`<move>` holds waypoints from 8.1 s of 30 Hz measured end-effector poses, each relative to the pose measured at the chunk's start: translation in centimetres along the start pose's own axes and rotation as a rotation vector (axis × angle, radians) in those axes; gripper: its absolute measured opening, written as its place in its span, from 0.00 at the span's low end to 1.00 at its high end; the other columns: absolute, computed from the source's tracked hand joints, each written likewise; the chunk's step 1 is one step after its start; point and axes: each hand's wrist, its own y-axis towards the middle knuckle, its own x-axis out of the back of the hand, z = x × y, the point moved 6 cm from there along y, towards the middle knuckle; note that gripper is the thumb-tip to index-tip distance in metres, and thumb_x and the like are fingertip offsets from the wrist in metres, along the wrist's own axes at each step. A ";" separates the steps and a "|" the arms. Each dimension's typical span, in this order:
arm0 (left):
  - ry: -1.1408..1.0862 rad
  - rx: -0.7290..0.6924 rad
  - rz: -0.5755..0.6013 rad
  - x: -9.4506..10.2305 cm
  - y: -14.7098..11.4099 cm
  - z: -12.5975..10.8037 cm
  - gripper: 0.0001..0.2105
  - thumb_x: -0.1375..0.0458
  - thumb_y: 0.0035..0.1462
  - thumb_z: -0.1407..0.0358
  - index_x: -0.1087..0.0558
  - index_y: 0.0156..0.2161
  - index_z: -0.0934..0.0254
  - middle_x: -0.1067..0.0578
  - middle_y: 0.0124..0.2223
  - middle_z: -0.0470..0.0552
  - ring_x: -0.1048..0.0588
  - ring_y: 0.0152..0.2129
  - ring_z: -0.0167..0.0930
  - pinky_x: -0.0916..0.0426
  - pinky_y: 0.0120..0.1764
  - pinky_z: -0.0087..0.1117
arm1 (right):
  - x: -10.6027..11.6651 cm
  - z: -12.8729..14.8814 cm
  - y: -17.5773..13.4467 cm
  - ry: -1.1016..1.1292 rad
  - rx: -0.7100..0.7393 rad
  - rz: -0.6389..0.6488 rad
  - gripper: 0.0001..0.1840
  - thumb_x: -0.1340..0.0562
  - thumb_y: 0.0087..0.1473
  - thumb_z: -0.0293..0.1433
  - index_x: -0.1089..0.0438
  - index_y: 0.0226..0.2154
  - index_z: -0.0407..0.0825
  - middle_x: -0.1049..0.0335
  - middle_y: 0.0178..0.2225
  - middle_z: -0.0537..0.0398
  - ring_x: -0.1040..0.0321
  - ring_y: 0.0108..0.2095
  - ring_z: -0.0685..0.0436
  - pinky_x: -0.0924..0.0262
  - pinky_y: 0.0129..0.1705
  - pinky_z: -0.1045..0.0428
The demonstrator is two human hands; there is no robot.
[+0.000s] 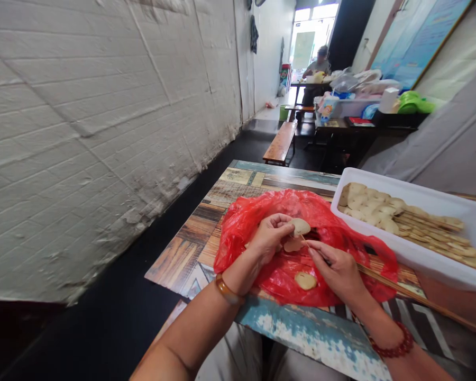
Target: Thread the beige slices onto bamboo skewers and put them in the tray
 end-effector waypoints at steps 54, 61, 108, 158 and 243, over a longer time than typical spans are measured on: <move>-0.046 0.014 -0.036 0.1 0.0 0.4 0.14 0.32 0.38 0.60 0.28 0.29 0.67 0.27 0.26 0.45 0.33 0.19 0.21 0.41 0.25 0.23 | -0.3 -0.2 -0.1 0.032 -0.067 -0.049 0.13 0.44 0.58 0.36 0.25 0.38 0.50 0.21 0.37 0.53 0.24 0.36 0.44 0.30 0.40 0.51; -0.054 0.013 -0.022 0.0 -0.1 0.3 0.16 0.31 0.37 0.59 0.28 0.29 0.67 0.27 0.26 0.46 0.33 0.20 0.21 0.41 0.24 0.22 | -0.2 -0.2 -0.1 0.050 -0.074 -0.049 0.13 0.44 0.57 0.36 0.25 0.37 0.50 0.21 0.36 0.52 0.24 0.35 0.42 0.29 0.38 0.50; 0.032 -0.046 -0.062 -0.2 -0.4 -0.4 0.15 0.31 0.36 0.61 0.28 0.29 0.67 0.27 0.24 0.46 0.34 0.18 0.21 0.42 0.22 0.21 | -0.3 0.2 0.1 0.029 -0.051 -0.040 0.12 0.46 0.59 0.34 0.28 0.36 0.51 0.21 0.34 0.53 0.24 0.34 0.44 0.31 0.35 0.53; -0.074 0.087 0.138 -0.9 -0.4 1.7 0.22 0.33 0.39 0.52 0.23 0.33 0.72 0.23 0.30 0.56 0.28 0.24 0.27 0.36 0.32 0.27 | -0.4 0.5 -0.1 0.002 -0.057 -0.018 0.14 0.46 0.60 0.36 0.28 0.30 0.49 0.26 0.25 0.57 0.29 0.25 0.48 0.38 0.29 0.55; 0.176 -0.244 -0.084 2.0 0.8 -2.9 0.16 0.34 0.39 0.68 0.27 0.38 0.67 0.25 0.31 0.48 0.28 0.26 0.26 0.35 0.31 0.25 | 0.8 0.3 -0.2 0.062 -0.104 0.109 0.14 0.45 0.57 0.36 0.28 0.28 0.49 0.25 0.25 0.56 0.28 0.27 0.47 0.37 0.30 0.55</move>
